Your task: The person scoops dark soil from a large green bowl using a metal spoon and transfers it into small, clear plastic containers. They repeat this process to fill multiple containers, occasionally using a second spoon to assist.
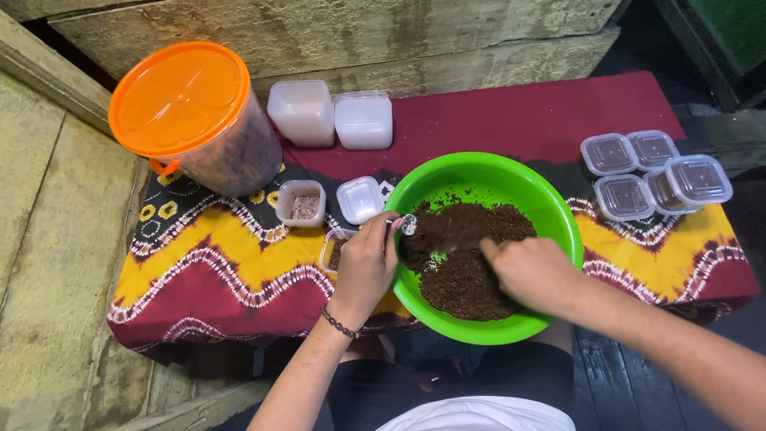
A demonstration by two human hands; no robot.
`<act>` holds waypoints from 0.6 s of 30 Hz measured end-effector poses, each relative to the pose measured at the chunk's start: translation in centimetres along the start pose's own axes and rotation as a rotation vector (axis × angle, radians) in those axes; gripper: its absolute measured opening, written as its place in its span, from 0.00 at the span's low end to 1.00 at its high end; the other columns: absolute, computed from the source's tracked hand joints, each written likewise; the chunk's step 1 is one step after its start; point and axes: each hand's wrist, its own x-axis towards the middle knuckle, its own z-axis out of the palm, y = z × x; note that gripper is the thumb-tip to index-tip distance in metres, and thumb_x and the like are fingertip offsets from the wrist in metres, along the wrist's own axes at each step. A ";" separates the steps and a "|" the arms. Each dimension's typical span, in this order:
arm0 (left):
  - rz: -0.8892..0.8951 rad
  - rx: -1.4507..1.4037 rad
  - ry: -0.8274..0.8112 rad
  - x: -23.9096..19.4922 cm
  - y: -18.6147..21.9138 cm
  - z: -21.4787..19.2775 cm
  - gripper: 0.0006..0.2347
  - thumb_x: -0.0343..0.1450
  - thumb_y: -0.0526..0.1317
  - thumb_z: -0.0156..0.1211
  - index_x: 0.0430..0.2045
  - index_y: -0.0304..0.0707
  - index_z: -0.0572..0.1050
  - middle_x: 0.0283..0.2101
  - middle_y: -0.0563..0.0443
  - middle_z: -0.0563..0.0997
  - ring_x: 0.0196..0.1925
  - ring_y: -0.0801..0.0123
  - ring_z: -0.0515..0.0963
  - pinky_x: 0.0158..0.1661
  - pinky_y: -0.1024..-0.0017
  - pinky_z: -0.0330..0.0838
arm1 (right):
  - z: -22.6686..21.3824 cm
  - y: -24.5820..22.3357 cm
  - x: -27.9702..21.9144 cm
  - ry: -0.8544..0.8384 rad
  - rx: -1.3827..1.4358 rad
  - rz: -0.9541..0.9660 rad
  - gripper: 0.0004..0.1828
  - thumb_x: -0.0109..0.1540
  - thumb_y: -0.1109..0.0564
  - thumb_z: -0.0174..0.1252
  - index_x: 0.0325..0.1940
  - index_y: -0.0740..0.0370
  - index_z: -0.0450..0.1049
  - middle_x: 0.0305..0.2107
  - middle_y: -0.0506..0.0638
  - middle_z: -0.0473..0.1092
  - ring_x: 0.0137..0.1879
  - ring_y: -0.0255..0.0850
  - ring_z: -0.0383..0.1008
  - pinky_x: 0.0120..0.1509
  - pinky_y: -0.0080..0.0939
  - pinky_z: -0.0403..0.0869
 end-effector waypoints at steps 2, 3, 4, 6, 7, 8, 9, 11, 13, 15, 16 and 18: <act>-0.001 0.001 0.004 0.0 0.0 0.0 0.06 0.75 0.30 0.59 0.43 0.25 0.75 0.39 0.38 0.83 0.36 0.57 0.84 0.38 0.67 0.81 | 0.7 2.1 0.2 0.016 -0.054 0.022 0.32 0.55 0.66 0.50 0.66 0.61 0.62 0.19 0.45 0.75 0.29 0.50 0.83 0.30 0.54 0.82; -0.003 0.002 0.008 0.0 0.0 0.0 0.05 0.75 0.30 0.59 0.42 0.26 0.75 0.39 0.39 0.83 0.36 0.58 0.84 0.37 0.67 0.80 | 1.0 3.2 0.3 0.032 -0.107 0.044 0.29 0.56 0.63 0.52 0.63 0.61 0.63 0.20 0.45 0.75 0.29 0.51 0.82 0.29 0.55 0.80; -0.001 -0.001 0.007 0.1 0.3 -0.2 0.05 0.75 0.30 0.59 0.42 0.26 0.75 0.39 0.39 0.83 0.36 0.58 0.84 0.37 0.67 0.80 | -1.1 3.3 -0.7 0.031 -0.107 0.047 0.29 0.56 0.63 0.52 0.63 0.61 0.63 0.20 0.45 0.75 0.29 0.51 0.82 0.29 0.55 0.80; -0.148 -0.021 -0.061 0.5 1.0 -0.6 0.05 0.76 0.31 0.55 0.43 0.29 0.77 0.34 0.39 0.84 0.38 0.51 0.87 0.38 0.63 0.83 | -5.2 3.5 -2.7 0.042 -0.032 0.050 0.16 0.61 0.62 0.55 0.53 0.66 0.74 0.30 0.57 0.79 0.29 0.44 0.83 0.31 0.40 0.83; -0.148 -0.024 -0.063 0.5 1.0 -0.6 0.05 0.76 0.31 0.55 0.43 0.29 0.77 0.34 0.39 0.84 0.38 0.51 0.87 0.38 0.63 0.83 | -5.4 3.9 -3.5 0.040 -0.031 0.053 0.16 0.61 0.62 0.55 0.53 0.66 0.74 0.30 0.57 0.79 0.29 0.44 0.83 0.31 0.40 0.83; -0.147 -0.032 -0.062 0.5 1.0 -0.6 0.05 0.76 0.30 0.55 0.42 0.29 0.77 0.34 0.39 0.84 0.37 0.51 0.87 0.38 0.64 0.83 | -5.6 4.4 -4.2 0.012 0.067 0.076 0.18 0.62 0.61 0.53 0.56 0.63 0.74 0.27 0.54 0.79 0.27 0.41 0.82 0.31 0.37 0.82; -0.146 -0.041 -0.061 0.5 1.0 -0.6 0.05 0.76 0.30 0.55 0.42 0.29 0.77 0.33 0.40 0.84 0.36 0.52 0.87 0.37 0.65 0.83 | -5.9 4.8 -4.8 -0.016 0.165 0.099 0.19 0.62 0.61 0.52 0.58 0.60 0.74 0.24 0.50 0.79 0.26 0.38 0.82 0.30 0.33 0.81; -0.142 -0.039 -0.063 0.6 1.1 -0.8 0.05 0.76 0.30 0.56 0.42 0.29 0.78 0.33 0.40 0.84 0.36 0.52 0.87 0.37 0.64 0.83 | -4.5 4.6 -6.0 -0.072 0.206 0.048 0.19 0.62 0.60 0.51 0.57 0.57 0.75 0.23 0.50 0.79 0.25 0.38 0.81 0.31 0.32 0.82; -0.130 -0.042 -0.068 0.6 1.3 -0.7 0.05 0.75 0.29 0.56 0.42 0.29 0.78 0.33 0.39 0.84 0.36 0.51 0.87 0.36 0.64 0.84 | -4.0 4.5 -6.8 -0.126 0.250 0.007 0.19 0.62 0.60 0.51 0.56 0.54 0.76 0.23 0.50 0.79 0.24 0.37 0.81 0.32 0.32 0.82; -0.093 0.002 -0.042 0.4 1.3 -0.3 0.05 0.75 0.31 0.58 0.42 0.34 0.78 0.33 0.43 0.84 0.36 0.53 0.87 0.36 0.64 0.82 | -4.4 4.5 -7.3 -0.149 0.244 -0.151 0.17 0.62 0.61 0.52 0.53 0.53 0.78 0.23 0.49 0.80 0.25 0.40 0.82 0.34 0.37 0.81; -0.090 -0.011 -0.052 0.4 1.6 -0.3 0.05 0.75 0.31 0.58 0.42 0.34 0.78 0.33 0.43 0.84 0.36 0.53 0.87 0.36 0.64 0.82 | -4.6 4.9 -7.2 -0.157 0.252 -0.138 0.17 0.62 0.61 0.52 0.53 0.53 0.78 0.23 0.49 0.80 0.25 0.40 0.82 0.34 0.37 0.81; -0.064 -0.019 -0.026 0.5 2.1 -0.3 0.04 0.75 0.31 0.59 0.41 0.34 0.78 0.33 0.44 0.84 0.37 0.53 0.87 0.36 0.65 0.82 | -4.9 5.7 -6.9 -0.124 0.178 -0.221 0.16 0.62 0.62 0.52 0.50 0.52 0.79 0.22 0.51 0.79 0.25 0.44 0.81 0.33 0.41 0.79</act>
